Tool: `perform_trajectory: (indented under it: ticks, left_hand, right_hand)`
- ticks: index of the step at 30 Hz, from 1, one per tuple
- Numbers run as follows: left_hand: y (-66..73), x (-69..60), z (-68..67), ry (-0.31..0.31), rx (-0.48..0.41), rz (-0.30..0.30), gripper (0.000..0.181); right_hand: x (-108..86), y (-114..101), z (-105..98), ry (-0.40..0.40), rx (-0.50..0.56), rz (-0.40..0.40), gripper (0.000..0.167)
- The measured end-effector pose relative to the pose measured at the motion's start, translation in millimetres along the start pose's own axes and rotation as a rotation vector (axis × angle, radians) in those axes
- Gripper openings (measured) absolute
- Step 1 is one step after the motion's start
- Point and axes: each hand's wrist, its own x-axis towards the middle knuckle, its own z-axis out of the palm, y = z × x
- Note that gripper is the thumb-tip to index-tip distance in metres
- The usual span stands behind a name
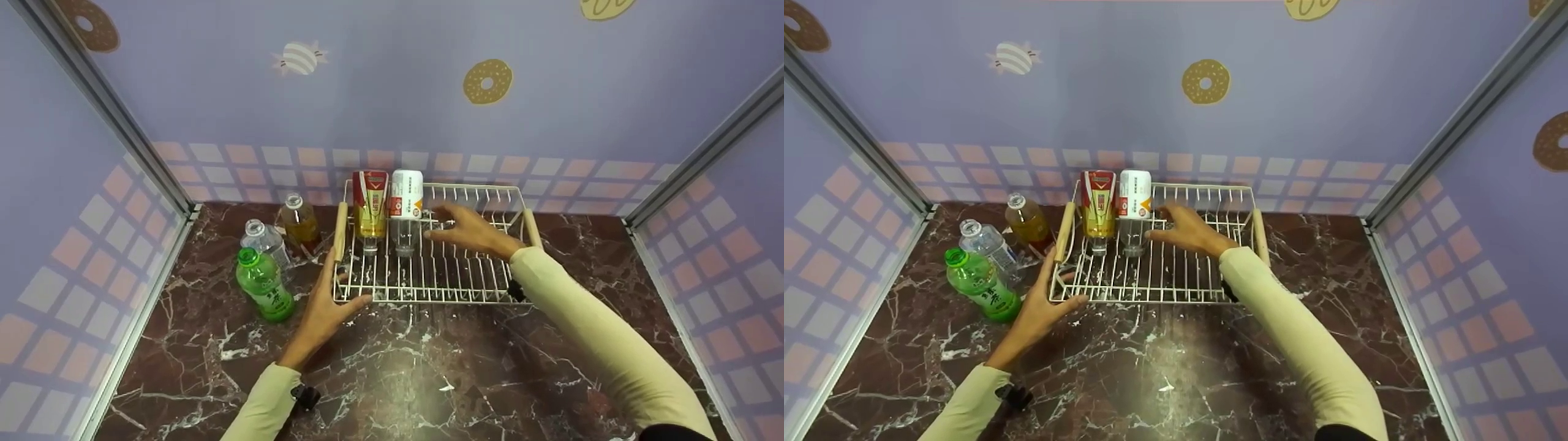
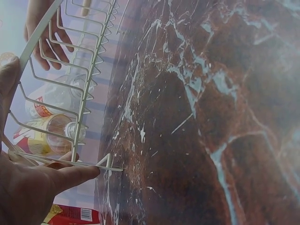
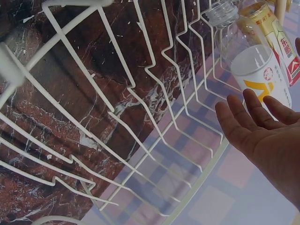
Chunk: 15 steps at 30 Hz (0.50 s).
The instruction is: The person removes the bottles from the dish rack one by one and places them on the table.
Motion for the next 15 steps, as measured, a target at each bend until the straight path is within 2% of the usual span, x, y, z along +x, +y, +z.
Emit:
perform_trajectory:
  ticks: [9,15]
  left_hand:
    - [0.6,-0.5,-0.8,0.001,-0.002,0.001,0.127]
    - [-0.1,0.0,0.4,-0.003,-0.011,0.009,0.127]
  right_hand:
    - [14.2,-0.3,4.0,0.0,-0.019,0.022,0.08]
    - [26.9,4.8,7.9,-0.027,0.025,0.053,0.093]
